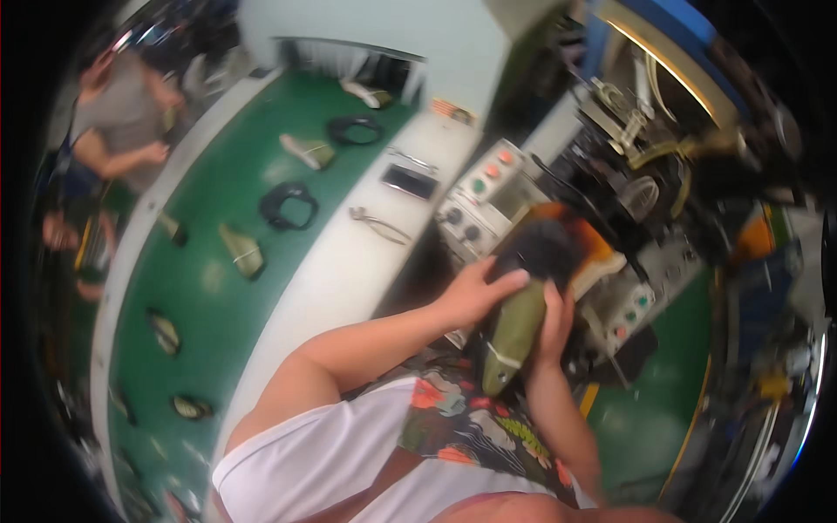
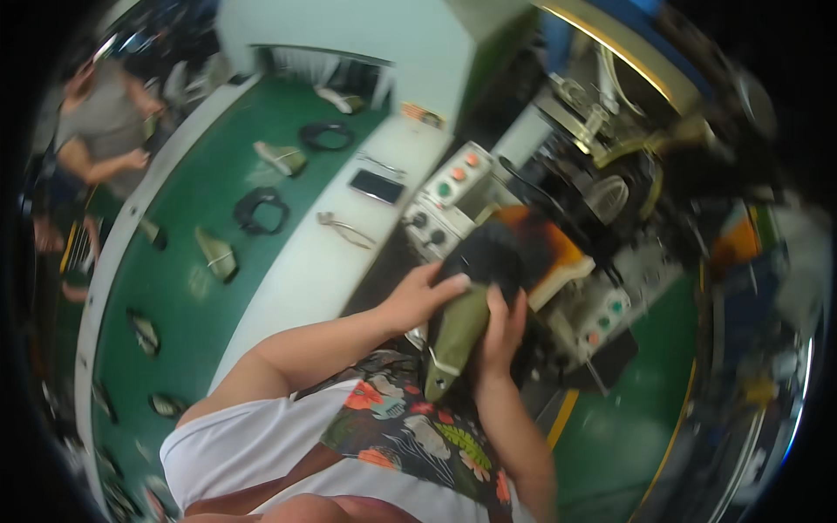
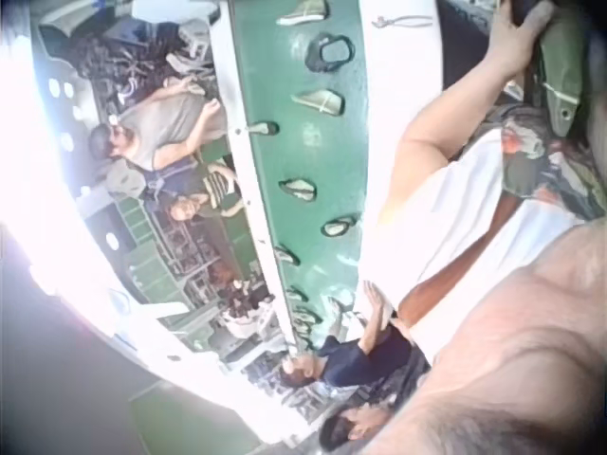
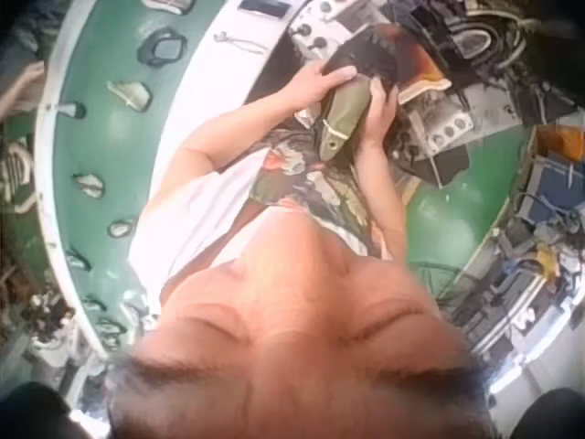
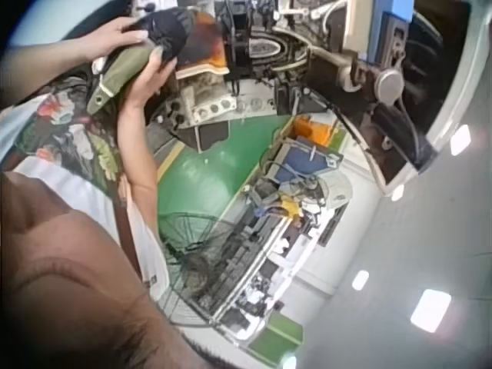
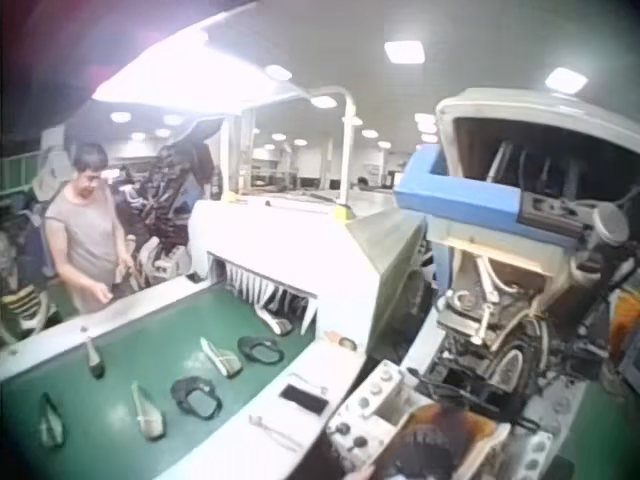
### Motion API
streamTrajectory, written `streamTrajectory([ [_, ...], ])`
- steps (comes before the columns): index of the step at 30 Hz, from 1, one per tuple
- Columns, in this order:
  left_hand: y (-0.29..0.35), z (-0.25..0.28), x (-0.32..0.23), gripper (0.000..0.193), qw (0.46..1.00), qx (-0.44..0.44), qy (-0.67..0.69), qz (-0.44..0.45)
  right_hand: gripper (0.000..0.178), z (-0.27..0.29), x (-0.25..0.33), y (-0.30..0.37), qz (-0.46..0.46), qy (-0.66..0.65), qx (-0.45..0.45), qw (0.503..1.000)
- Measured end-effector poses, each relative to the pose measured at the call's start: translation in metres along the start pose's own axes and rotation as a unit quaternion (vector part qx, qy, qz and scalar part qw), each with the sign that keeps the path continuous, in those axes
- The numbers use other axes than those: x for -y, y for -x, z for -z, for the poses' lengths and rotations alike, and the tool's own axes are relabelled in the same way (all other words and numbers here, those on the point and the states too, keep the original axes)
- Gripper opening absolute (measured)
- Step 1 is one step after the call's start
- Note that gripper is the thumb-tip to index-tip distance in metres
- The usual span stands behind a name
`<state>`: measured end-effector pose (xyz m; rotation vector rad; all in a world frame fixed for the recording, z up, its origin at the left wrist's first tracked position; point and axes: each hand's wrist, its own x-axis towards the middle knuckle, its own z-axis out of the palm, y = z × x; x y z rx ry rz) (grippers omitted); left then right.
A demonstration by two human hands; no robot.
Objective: The person fits shoe uppers onto shoe lasts by hand, inserts each shoe into a lasting machine, and presses the machine controls to press and shape the uppers onto the lasts.
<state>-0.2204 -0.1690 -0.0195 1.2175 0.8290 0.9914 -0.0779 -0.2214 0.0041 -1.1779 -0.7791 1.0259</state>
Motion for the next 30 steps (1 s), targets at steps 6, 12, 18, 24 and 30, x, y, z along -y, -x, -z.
streamTrajectory([
  [6, -0.092, -0.018, -0.026, 0.052, 0.982, -0.18, 0.017, 0.053, 0.037, -0.013, 0.024, -0.102, -0.075, -0.064, 0.004, 0.995],
  [12, -0.148, -0.06, -0.043, 0.051, 0.989, -0.118, 0.033, 0.081, 0.031, 0.016, 0.039, -0.154, -0.084, -0.121, -0.078, 0.986],
  [18, -0.156, -0.088, -0.054, 0.05, 0.992, -0.112, -0.058, 0.022, 0.041, 0.04, 0.048, -0.162, -0.047, -0.158, -0.092, 0.982],
  [24, -0.188, -0.097, -0.041, 0.047, 0.997, -0.071, -0.013, -0.033, 0.035, 0.046, 0.057, -0.171, 0.03, -0.139, -0.096, 0.985],
  [30, -0.202, -0.117, -0.009, 0.042, 0.993, -0.026, -0.01, -0.117, 0.043, 0.091, 0.019, -0.199, 0.183, -0.044, -0.122, 0.975],
])
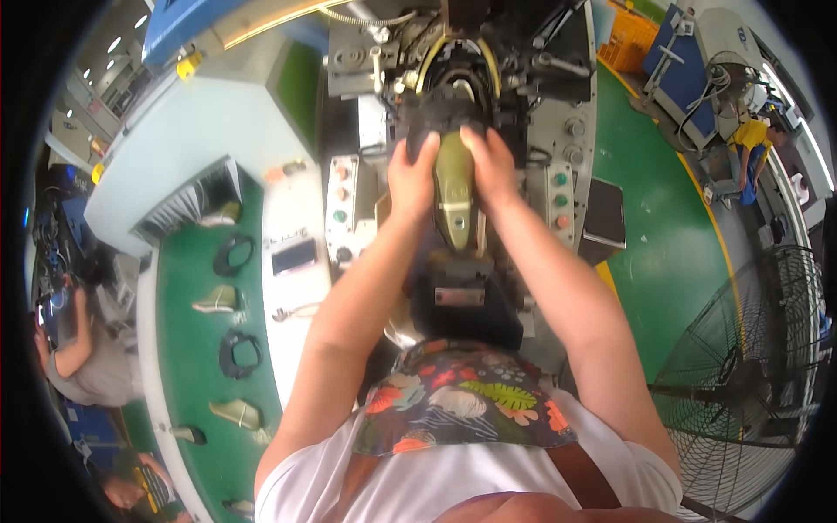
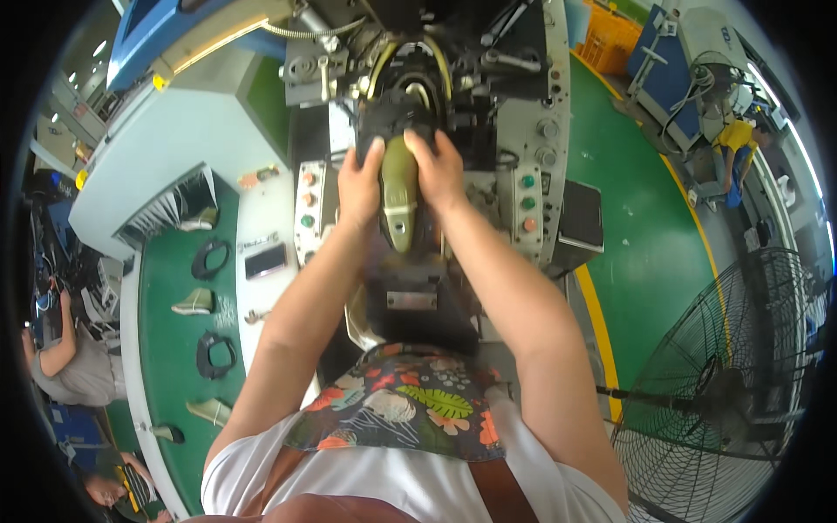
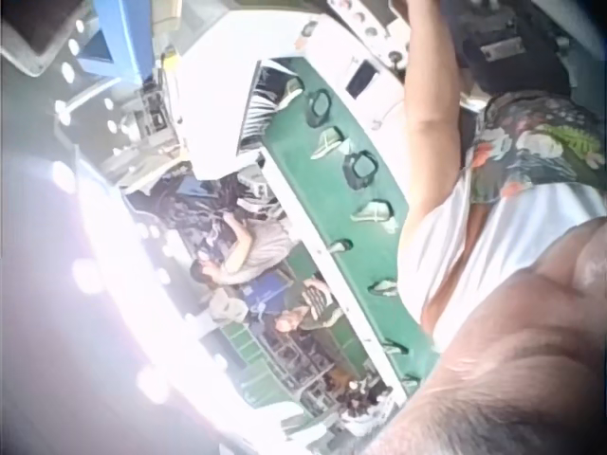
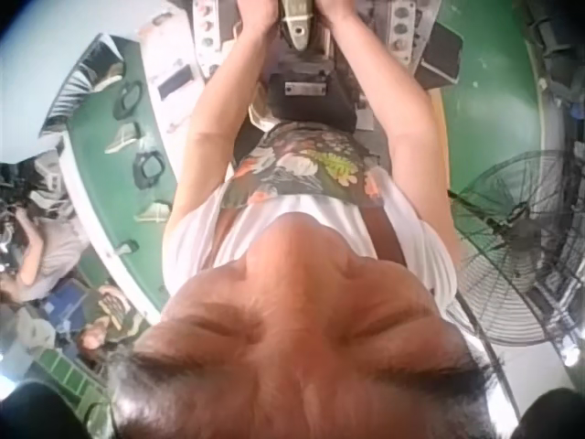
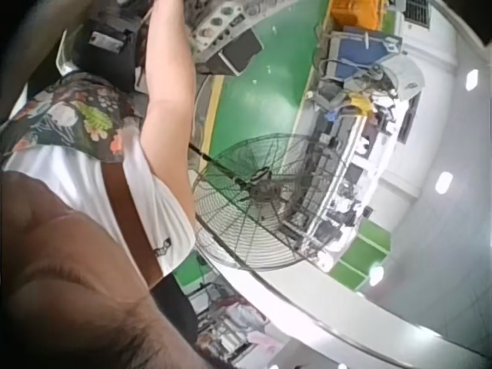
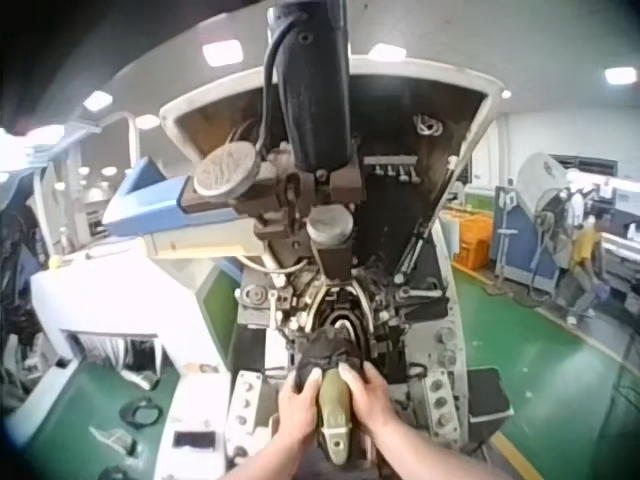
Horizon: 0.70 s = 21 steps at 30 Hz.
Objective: The person fits shoe uppers onto shoe lasts by hand, inserts each shoe into a lasting machine, and presses the machine controls to press and shape the uppers onto the lasts.
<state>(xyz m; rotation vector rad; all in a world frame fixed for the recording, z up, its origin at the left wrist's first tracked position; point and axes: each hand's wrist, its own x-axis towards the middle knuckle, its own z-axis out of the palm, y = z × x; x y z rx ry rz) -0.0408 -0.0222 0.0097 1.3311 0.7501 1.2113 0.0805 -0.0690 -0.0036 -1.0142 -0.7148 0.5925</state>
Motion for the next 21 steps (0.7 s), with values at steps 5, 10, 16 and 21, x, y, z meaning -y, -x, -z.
streamTrajectory([
  [5, 0.003, -0.012, 0.025, 0.033, 0.998, -0.028, 0.056, 0.009, 0.038, 0.009, -0.004, 0.008, -0.038, -0.05, -0.008, 0.998],
  [10, -0.012, -0.019, 0.045, 0.031, 0.997, -0.078, 0.011, -0.016, 0.045, 0.006, 0.0, 0.003, -0.144, -0.088, -0.061, 0.984],
  [16, -0.029, -0.021, 0.044, 0.031, 0.998, -0.06, 0.004, 0.005, 0.046, 0.005, -0.001, -0.014, -0.134, -0.066, -0.105, 0.983],
  [21, -0.056, -0.03, 0.038, 0.031, 0.996, -0.087, -0.02, -0.001, 0.057, 0.002, -0.008, -0.038, -0.106, 0.002, -0.159, 0.982],
])
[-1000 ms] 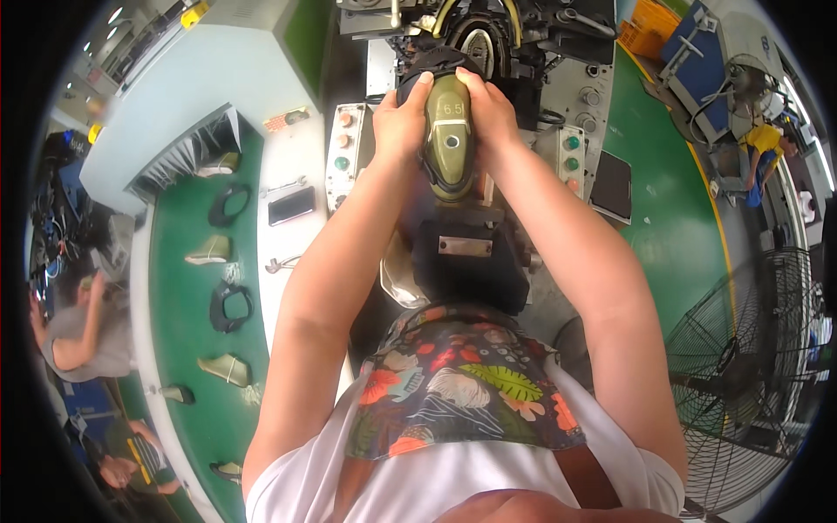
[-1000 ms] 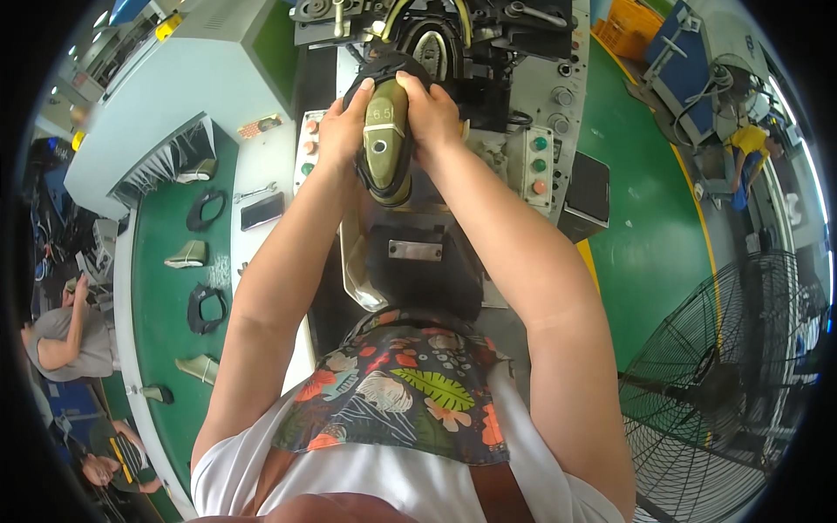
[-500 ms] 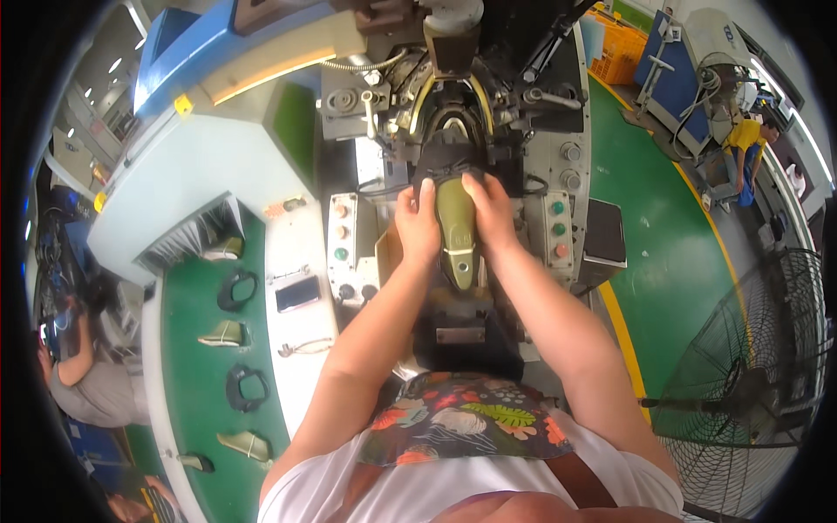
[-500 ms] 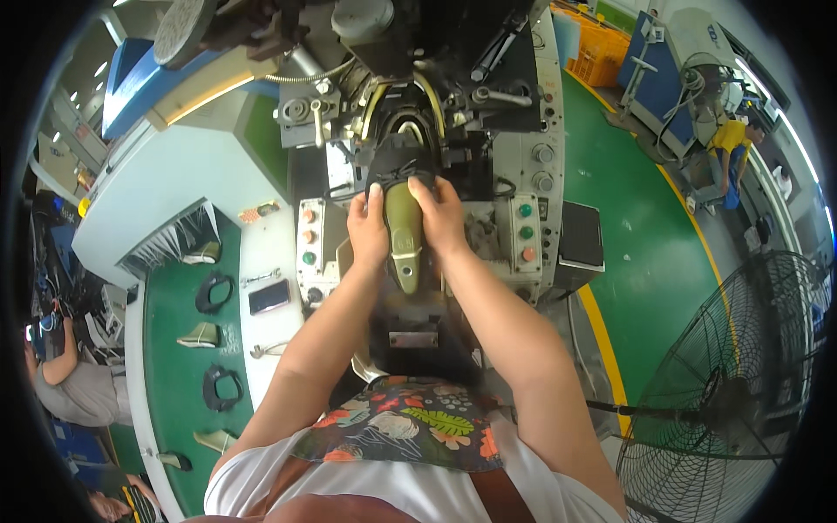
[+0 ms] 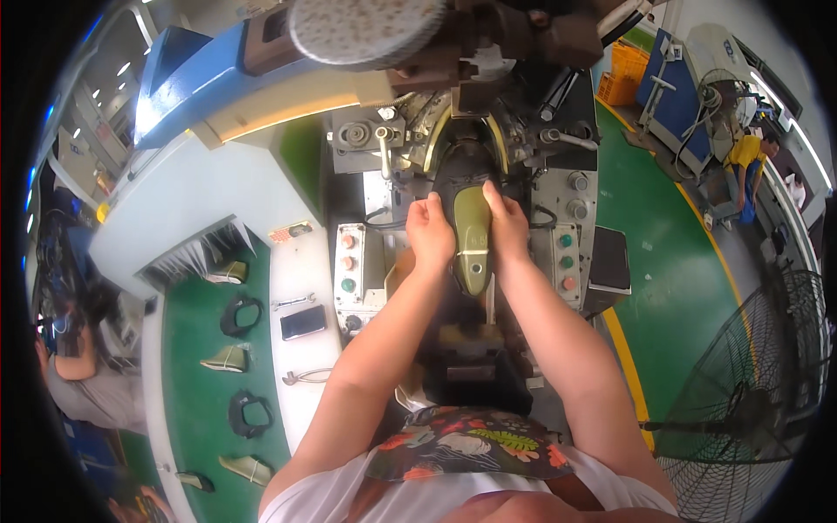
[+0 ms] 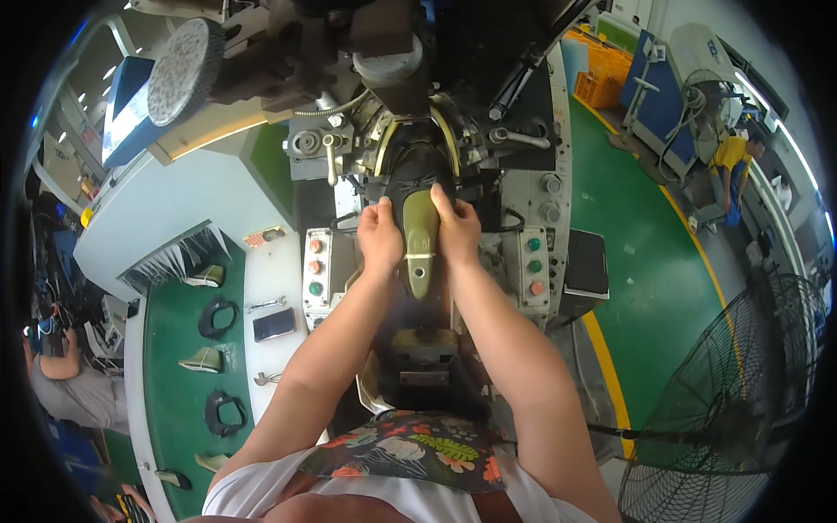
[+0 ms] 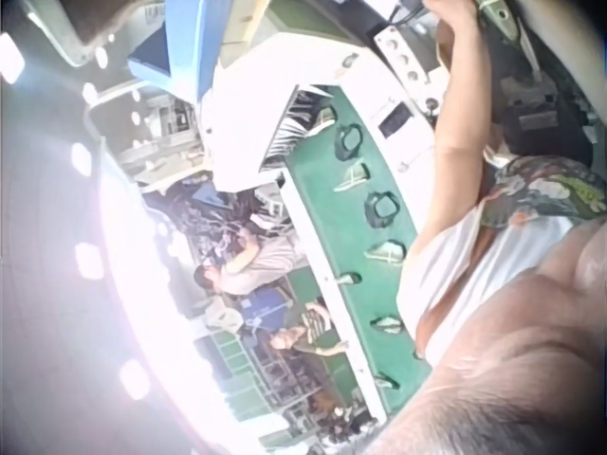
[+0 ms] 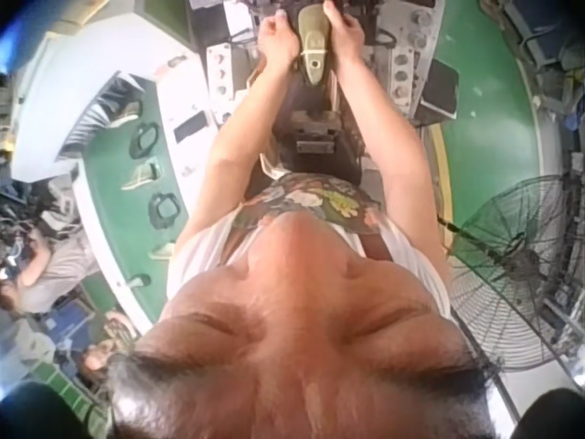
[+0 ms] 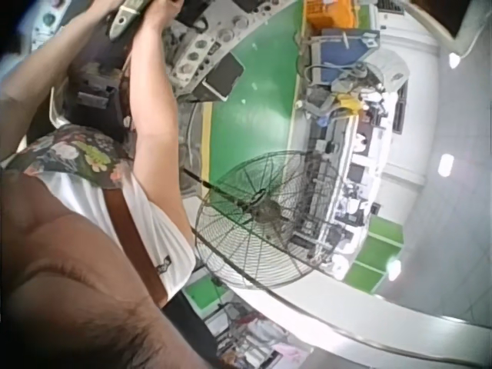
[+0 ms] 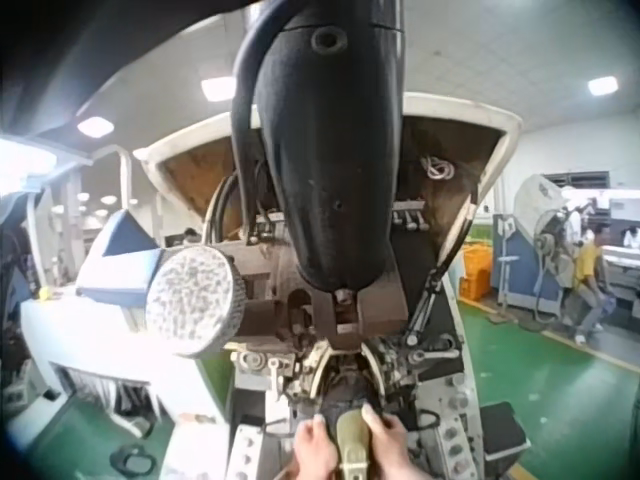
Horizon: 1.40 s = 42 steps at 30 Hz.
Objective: The person fits shoe uppers onto shoe lasts by hand, inserts each shoe into a lasting machine, and presses the machine controls to press and shape the uppers onto the lasts.
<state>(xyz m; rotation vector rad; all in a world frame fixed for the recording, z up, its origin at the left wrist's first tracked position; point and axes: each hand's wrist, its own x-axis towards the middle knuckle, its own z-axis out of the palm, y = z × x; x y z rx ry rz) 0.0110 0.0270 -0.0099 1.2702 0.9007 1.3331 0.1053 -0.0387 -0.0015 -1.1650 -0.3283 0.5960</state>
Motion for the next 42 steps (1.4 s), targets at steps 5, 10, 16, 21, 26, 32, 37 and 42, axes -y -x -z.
streamTrajectory([
  [5, -0.005, -0.002, -0.009, 0.032, 0.999, -0.003, -0.001, 0.035, 0.069, -0.009, 0.01, 0.002, -0.02, 0.006, -0.032, 0.999],
  [10, -0.009, -0.009, -0.009, 0.031, 0.999, -0.018, 0.013, 0.025, 0.066, -0.007, 0.022, -0.001, -0.051, 0.009, -0.01, 0.999],
  [16, -0.012, -0.008, -0.001, 0.03, 1.0, -0.01, -0.004, 0.021, 0.067, -0.006, 0.014, -0.002, -0.02, 0.003, -0.008, 1.0],
  [21, -0.016, -0.008, 0.009, 0.031, 1.0, -0.014, 0.012, 0.005, 0.066, -0.009, 0.014, 0.003, -0.017, 0.014, -0.03, 0.999],
  [26, -0.009, -0.009, -0.004, 0.031, 0.999, -0.014, 0.021, 0.029, 0.066, -0.007, 0.016, 0.004, -0.019, 0.009, -0.015, 1.0],
  [32, -0.01, -0.005, -0.007, 0.032, 1.0, -0.008, 0.011, 0.023, 0.063, -0.009, 0.013, 0.003, -0.026, 0.0, -0.021, 0.999],
  [37, -0.014, -0.005, -0.002, 0.033, 0.999, -0.001, -0.031, 0.018, 0.07, -0.011, 0.018, 0.006, -0.034, -0.003, -0.026, 0.999],
  [42, -0.012, -0.003, -0.002, 0.037, 0.999, -0.007, -0.033, 0.038, 0.089, -0.007, 0.025, 0.013, -0.183, -0.004, 0.0, 0.983],
])
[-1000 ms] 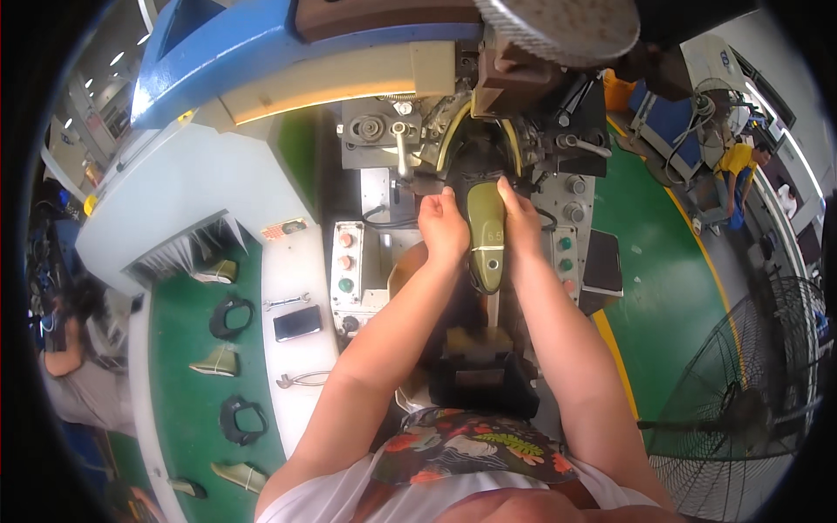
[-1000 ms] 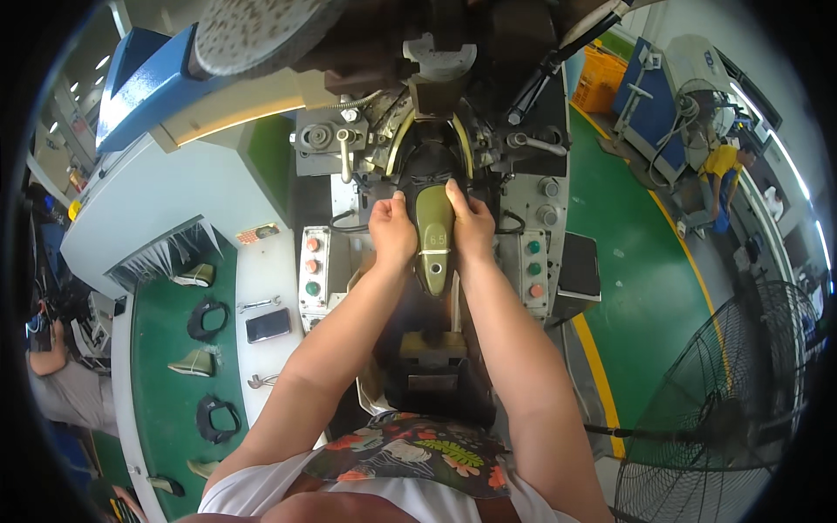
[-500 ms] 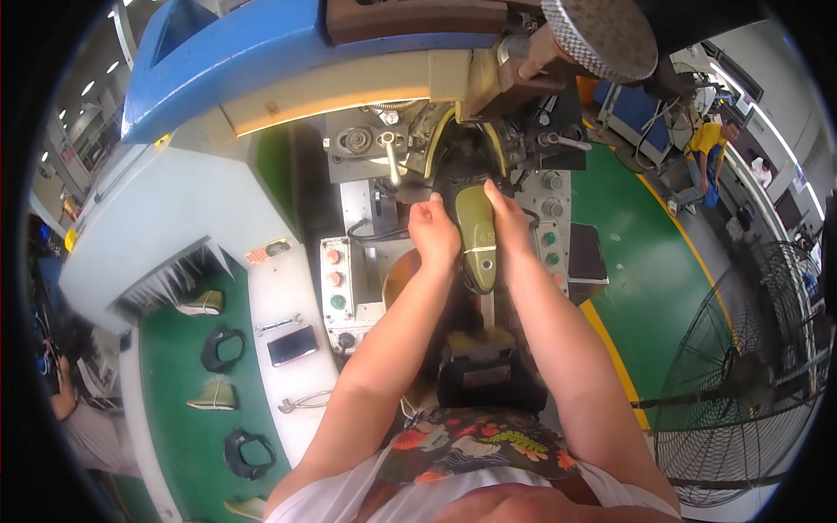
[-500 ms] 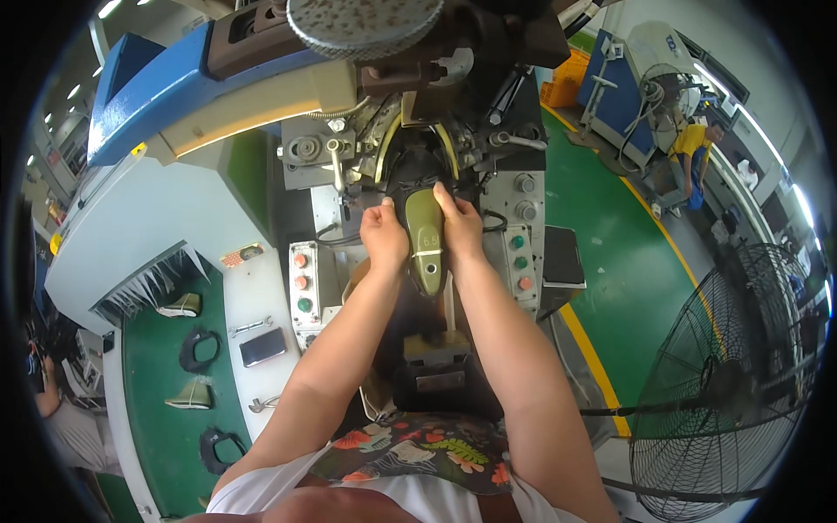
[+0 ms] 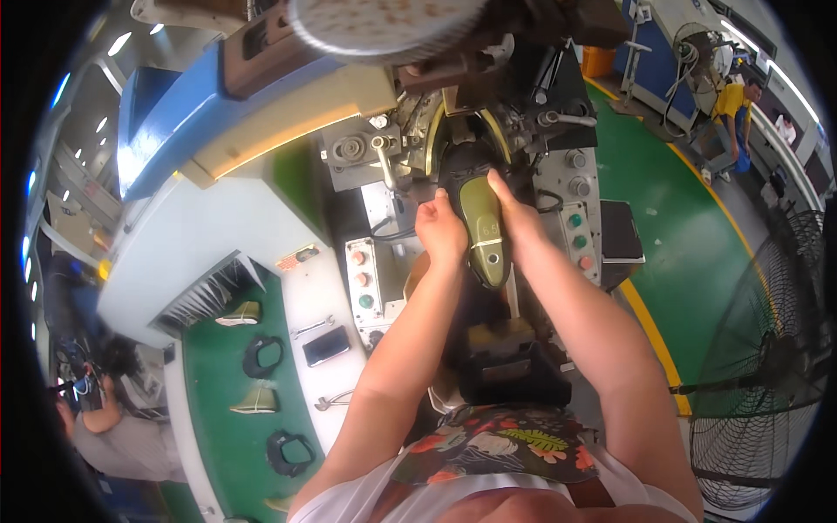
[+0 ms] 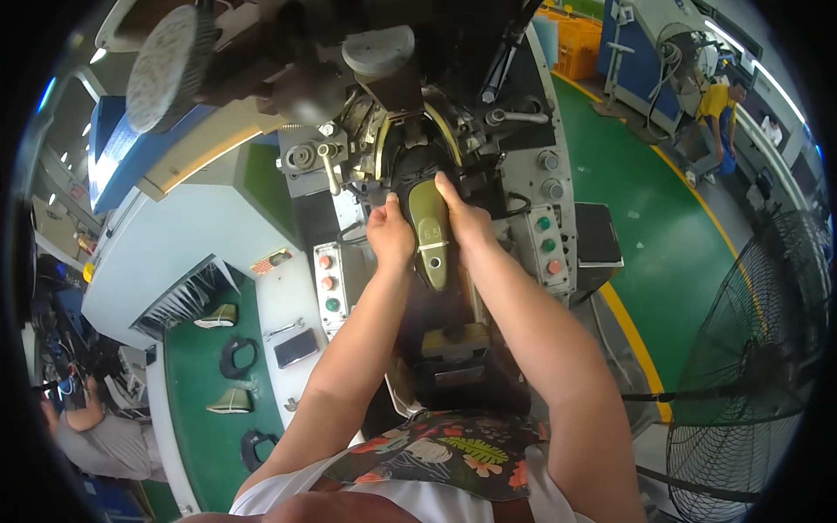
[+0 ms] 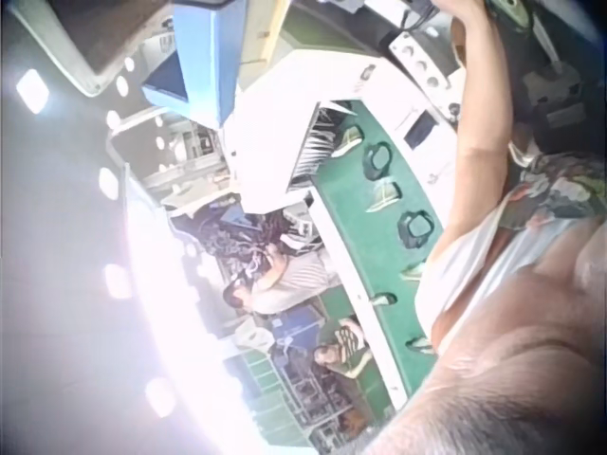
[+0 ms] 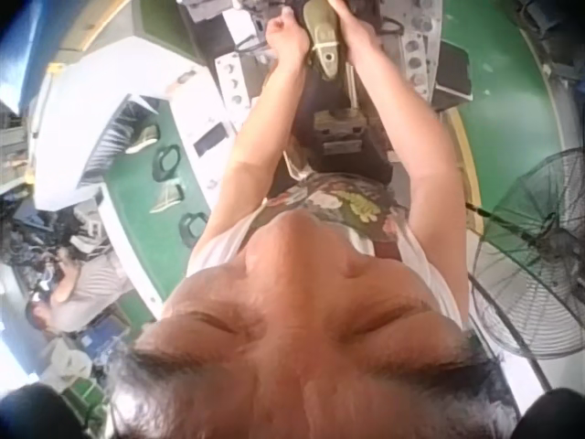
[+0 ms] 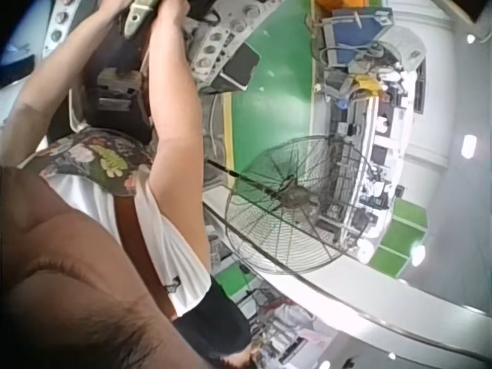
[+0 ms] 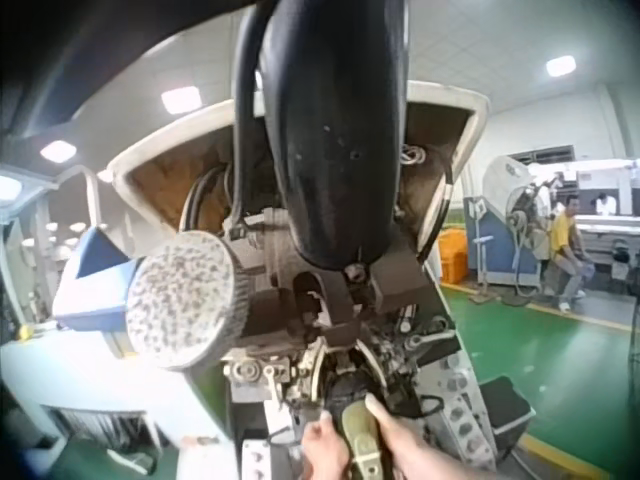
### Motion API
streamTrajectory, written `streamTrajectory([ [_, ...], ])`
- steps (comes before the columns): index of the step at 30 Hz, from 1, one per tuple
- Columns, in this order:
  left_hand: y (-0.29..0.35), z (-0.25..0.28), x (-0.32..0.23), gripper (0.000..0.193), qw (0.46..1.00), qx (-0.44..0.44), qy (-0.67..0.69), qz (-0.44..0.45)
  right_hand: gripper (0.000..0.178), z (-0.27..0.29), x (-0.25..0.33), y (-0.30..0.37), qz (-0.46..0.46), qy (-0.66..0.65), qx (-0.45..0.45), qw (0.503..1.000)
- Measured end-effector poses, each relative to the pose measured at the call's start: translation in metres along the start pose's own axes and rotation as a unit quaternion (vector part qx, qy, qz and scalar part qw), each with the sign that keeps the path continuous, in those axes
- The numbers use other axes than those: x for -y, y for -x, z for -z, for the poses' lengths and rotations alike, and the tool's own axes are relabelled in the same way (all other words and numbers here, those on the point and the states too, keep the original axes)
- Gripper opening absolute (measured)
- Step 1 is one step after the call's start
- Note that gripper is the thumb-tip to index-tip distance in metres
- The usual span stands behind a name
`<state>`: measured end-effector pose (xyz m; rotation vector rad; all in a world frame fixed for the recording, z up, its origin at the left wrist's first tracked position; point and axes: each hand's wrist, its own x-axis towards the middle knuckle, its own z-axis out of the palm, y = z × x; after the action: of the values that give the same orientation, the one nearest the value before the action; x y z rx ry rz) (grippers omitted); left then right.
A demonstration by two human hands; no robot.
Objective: The person fits shoe uppers onto shoe lasts by hand, inserts each shoe into a lasting machine, and presses the machine controls to press and shape the uppers onto the lasts.
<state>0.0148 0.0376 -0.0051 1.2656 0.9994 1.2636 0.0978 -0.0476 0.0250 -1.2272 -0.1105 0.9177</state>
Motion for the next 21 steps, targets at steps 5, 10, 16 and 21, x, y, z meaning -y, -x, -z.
streamTrajectory([
  [5, 0.005, -0.001, 0.008, 0.042, 0.999, 0.017, 0.017, 0.028, 0.089, 0.01, -0.014, -0.015, 0.006, 0.026, -0.024, 0.999],
  [10, 0.001, -0.001, 0.02, 0.041, 0.994, 0.046, 0.097, 0.011, 0.084, 0.013, -0.033, -0.031, 0.076, 0.029, 0.004, 0.997],
  [16, 0.009, 0.002, 0.029, 0.039, 0.994, 0.054, 0.098, 0.018, 0.081, 0.017, -0.027, -0.025, 0.017, -0.026, 0.092, 0.995],
  [21, 0.01, 0.001, 0.031, 0.033, 0.993, 0.027, 0.117, 0.009, 0.052, 0.013, -0.043, -0.019, 0.101, -0.091, 0.047, 0.99],
])
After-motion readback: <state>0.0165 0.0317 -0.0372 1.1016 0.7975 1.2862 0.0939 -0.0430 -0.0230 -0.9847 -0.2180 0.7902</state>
